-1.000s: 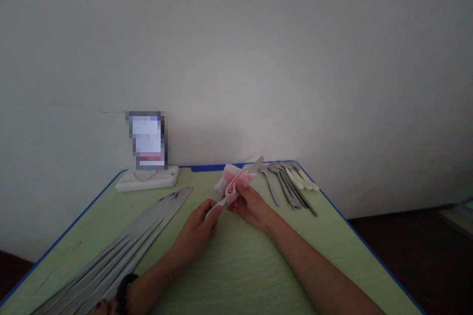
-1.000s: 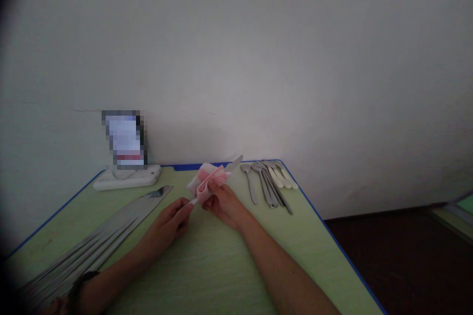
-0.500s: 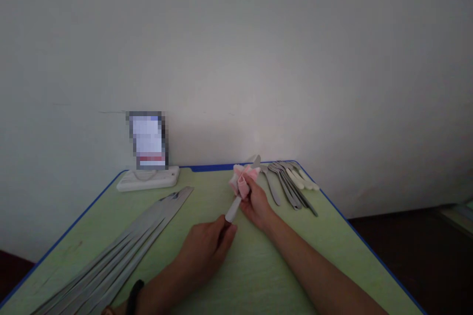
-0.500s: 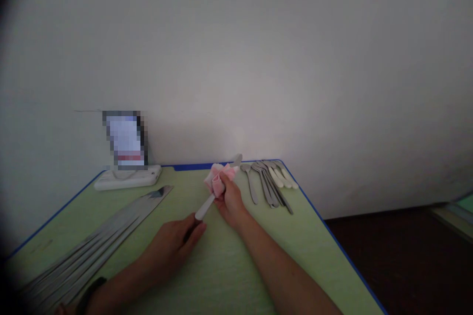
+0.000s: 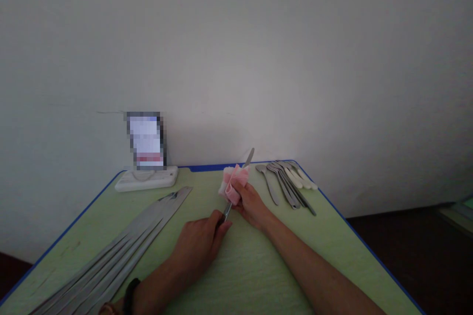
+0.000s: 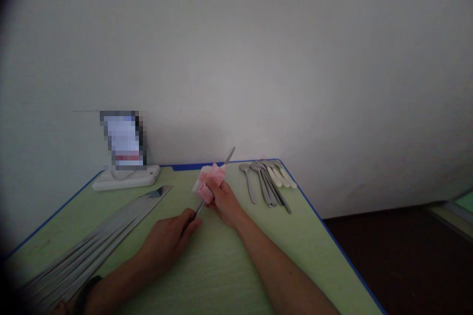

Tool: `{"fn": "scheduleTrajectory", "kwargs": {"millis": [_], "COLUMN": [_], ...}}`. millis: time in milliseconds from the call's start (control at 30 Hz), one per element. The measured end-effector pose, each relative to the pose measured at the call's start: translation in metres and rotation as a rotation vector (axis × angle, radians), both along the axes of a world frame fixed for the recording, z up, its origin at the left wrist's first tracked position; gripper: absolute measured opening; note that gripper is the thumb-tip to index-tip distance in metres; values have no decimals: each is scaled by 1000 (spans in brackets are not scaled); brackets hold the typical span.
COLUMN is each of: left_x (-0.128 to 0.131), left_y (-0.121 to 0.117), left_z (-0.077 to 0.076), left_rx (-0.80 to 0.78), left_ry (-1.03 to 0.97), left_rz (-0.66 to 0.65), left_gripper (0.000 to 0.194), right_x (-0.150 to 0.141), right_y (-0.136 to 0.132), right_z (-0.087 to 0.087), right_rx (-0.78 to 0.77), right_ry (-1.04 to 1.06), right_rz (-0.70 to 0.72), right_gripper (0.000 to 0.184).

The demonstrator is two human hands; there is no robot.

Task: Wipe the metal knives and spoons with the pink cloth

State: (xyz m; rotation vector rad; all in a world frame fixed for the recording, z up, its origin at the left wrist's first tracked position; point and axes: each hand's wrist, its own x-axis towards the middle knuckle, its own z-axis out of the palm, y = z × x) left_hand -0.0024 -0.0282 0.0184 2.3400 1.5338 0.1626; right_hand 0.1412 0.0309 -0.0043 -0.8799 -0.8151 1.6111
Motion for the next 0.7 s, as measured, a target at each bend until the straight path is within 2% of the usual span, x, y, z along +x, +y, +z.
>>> {"fn": "scheduleTrajectory", "kwargs": {"millis": [167, 433, 600, 700], "left_x": [1, -3, -6, -6], "left_y": [0, 3, 5, 6], "left_z": [2, -7, -11, -10], "left_rx": [-33, -28, -21, -67], "left_ry": [20, -61, -275, -419], "left_rz": [22, 12, 17, 29], "left_gripper": [28, 31, 36, 38], "right_x": [0, 3, 6, 6], "right_y": [-3, -4, -3, -3], "right_z": [1, 3, 1, 2], "right_rx": [72, 141, 188, 150], "right_ry": [-95, -83, -171, -137], "right_rz": [141, 182, 268, 248], "right_gripper": [28, 25, 23, 20]}}
